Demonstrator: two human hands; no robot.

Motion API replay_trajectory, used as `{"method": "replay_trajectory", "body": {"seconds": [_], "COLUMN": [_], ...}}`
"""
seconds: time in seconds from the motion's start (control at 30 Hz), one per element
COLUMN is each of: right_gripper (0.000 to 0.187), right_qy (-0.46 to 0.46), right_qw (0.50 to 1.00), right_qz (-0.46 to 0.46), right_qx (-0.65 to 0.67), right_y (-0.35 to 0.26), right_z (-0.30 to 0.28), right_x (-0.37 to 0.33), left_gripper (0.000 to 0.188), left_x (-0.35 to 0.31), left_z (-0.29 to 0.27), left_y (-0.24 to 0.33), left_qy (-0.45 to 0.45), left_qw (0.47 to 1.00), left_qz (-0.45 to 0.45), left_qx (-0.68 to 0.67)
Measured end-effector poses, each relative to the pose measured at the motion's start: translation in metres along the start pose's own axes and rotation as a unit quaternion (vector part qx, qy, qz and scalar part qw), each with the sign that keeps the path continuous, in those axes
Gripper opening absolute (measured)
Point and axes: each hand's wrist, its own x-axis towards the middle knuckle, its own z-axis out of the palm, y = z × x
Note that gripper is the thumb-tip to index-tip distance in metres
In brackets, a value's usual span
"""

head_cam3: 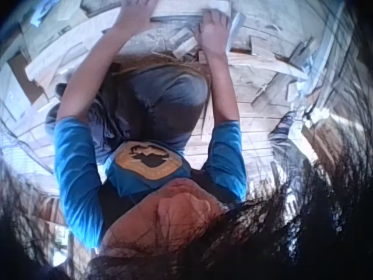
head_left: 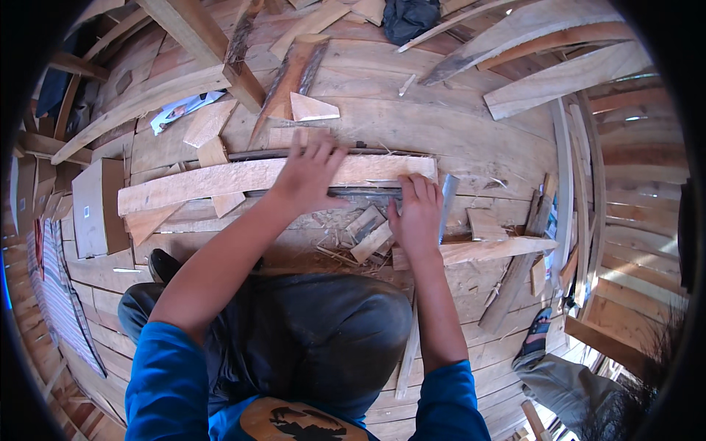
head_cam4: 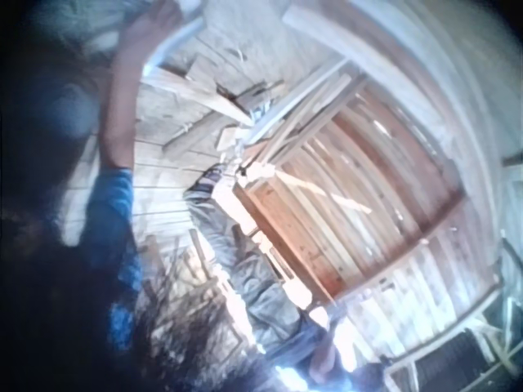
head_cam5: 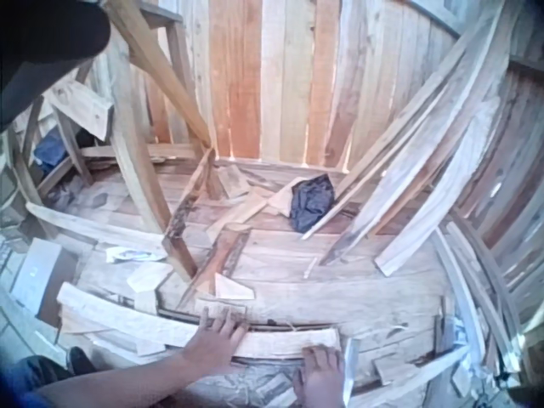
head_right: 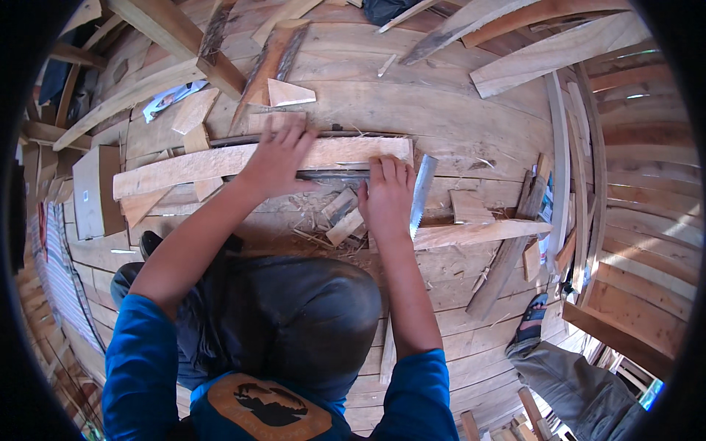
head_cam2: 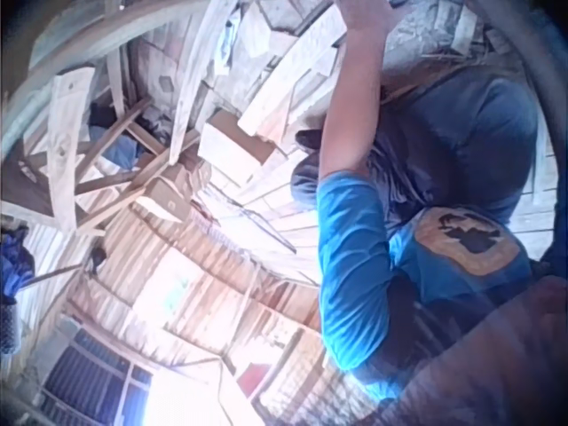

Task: The person shapes a piece of wood using a drawknife and handles various wood fragments while sitting on a workshop floor.

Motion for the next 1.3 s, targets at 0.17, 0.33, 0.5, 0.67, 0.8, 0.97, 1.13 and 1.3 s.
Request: {"method": "replay_trajectory", "body": {"seconds": [0.17,0.33,0.5,0.67,0.8,0.97,1.13,1.3], "right_gripper": [0.043,0.039,0.049,0.042,0.033,0.028,0.023,0.022], "right_qy": [0.028,0.066,-0.057,-0.087,-0.022,-0.044,-0.009,-0.017], "right_qw": [0.998,0.959,0.922,0.923,0.894,0.882,0.887,0.928], "right_qz": [0.011,0.251,0.372,0.367,0.414,0.381,0.362,0.291], "right_qx": [0.054,0.116,0.096,0.078,0.168,0.274,0.285,0.232], "right_y": [0.002,0.017,0.011,0.014,0.012,0.003,0.005,0.011], "right_z": [-0.008,-0.022,-0.01,0.0,-0.008,-0.037,-0.04,-0.015], "right_x": [-0.012,-0.12,-0.19,-0.196,-0.201,-0.177,-0.126,-0.086], "left_gripper": [0.099,0.091,0.087,0.085,0.085,0.083,0.084,0.085], "left_x": [0.026,0.022,0.023,0.02,0.02,0.021,0.023,0.024], "left_z": [0.02,0.028,0.027,0.029,0.028,0.029,0.027,0.028], "left_y": [0.016,0.022,0.026,0.026,0.026,0.023,0.023,0.025], "left_qy": [0.011,0.028,0.026,0.055,0.059,0.052,0.052,0.058], "left_qw": [0.995,0.998,0.999,0.998,0.998,0.998,0.997,0.997], "left_qz": [0.043,0.012,0.009,0.014,0.026,0.018,0.015,0.014], "left_qx": [-0.093,-0.058,-0.046,-0.024,-0.022,-0.043,-0.052,-0.056]}}
